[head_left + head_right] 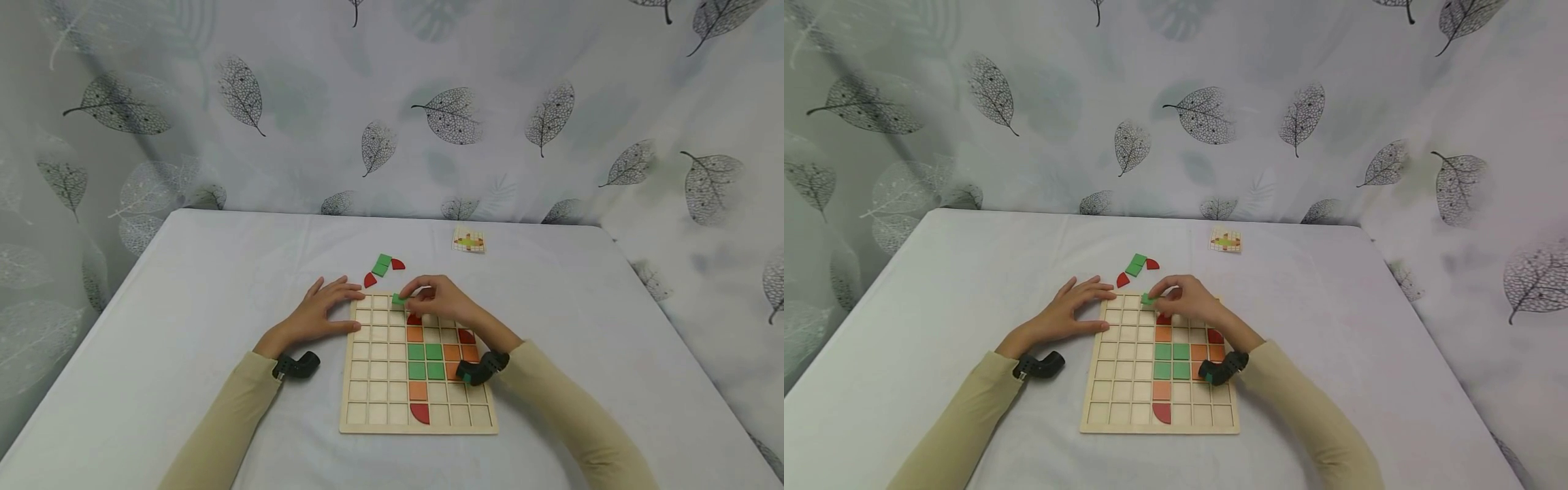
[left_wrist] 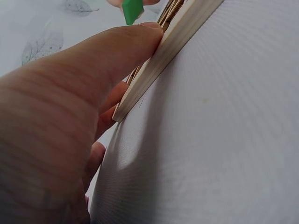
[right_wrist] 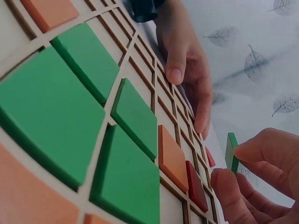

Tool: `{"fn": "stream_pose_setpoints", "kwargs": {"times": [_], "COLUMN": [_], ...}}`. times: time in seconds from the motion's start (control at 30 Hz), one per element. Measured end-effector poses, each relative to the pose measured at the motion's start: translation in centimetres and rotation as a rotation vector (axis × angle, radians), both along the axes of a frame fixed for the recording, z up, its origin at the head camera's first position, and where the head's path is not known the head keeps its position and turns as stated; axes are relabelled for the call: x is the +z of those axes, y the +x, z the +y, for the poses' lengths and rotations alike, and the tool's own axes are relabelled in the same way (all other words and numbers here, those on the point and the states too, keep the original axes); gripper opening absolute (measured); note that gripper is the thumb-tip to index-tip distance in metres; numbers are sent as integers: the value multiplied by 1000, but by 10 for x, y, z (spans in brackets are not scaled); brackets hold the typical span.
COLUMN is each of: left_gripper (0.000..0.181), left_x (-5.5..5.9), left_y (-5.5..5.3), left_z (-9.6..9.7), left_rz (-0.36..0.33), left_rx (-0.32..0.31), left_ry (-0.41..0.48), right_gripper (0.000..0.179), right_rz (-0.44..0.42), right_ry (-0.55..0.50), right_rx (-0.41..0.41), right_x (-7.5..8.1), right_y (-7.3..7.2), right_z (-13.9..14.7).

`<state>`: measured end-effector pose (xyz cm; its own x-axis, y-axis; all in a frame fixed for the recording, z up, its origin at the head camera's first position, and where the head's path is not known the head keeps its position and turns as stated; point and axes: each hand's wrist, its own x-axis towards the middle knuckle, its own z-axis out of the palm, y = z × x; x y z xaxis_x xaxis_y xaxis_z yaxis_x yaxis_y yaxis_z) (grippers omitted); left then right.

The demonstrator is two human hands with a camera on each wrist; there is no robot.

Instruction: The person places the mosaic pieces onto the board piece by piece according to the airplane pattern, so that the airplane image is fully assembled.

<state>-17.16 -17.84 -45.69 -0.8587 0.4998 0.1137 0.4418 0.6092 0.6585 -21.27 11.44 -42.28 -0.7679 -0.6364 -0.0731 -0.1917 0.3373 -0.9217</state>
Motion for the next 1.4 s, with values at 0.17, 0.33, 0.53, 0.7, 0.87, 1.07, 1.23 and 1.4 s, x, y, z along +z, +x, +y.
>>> {"fn": "stream_pose_setpoints", "kwargs": {"times": [0.17, 0.33, 0.53, 0.7, 0.87, 1.07, 1.23, 1.4], "left_gripper": [53, 53, 53, 53, 53, 54, 53, 53], "left_x": [-1, -2, -1, 1, 1, 1, 0, 0], "left_y": [0, 1, 1, 1, 1, 1, 0, 0], "left_z": [0, 0, 0, -1, 0, -1, 0, 0], "left_rz": [2, 3, 1, -3, -7, -6, -4, -6], "left_rx": [-2, -2, -4, -1, -1, 0, 1, 0], "left_ry": [1, 9, 2, 5, 4, 3, 4, 7], "right_gripper": [20, 19, 18, 18, 17, 15, 14, 14], "right_rz": [56, 79, 79, 68, 39, 71, 107, 181], "right_ry": [7, 6, 14, -1, -3, -9, -25, 4], "right_rx": [57, 99, 139, 177, 201, 270, 336, 404], "right_x": [-1, -4, -4, -5, -7, -8, -8, -5], "right_y": [5, 9, 13, 15, 18, 21, 22, 26], "right_z": [2, 3, 5, 8, 10, 10, 9, 8]}}
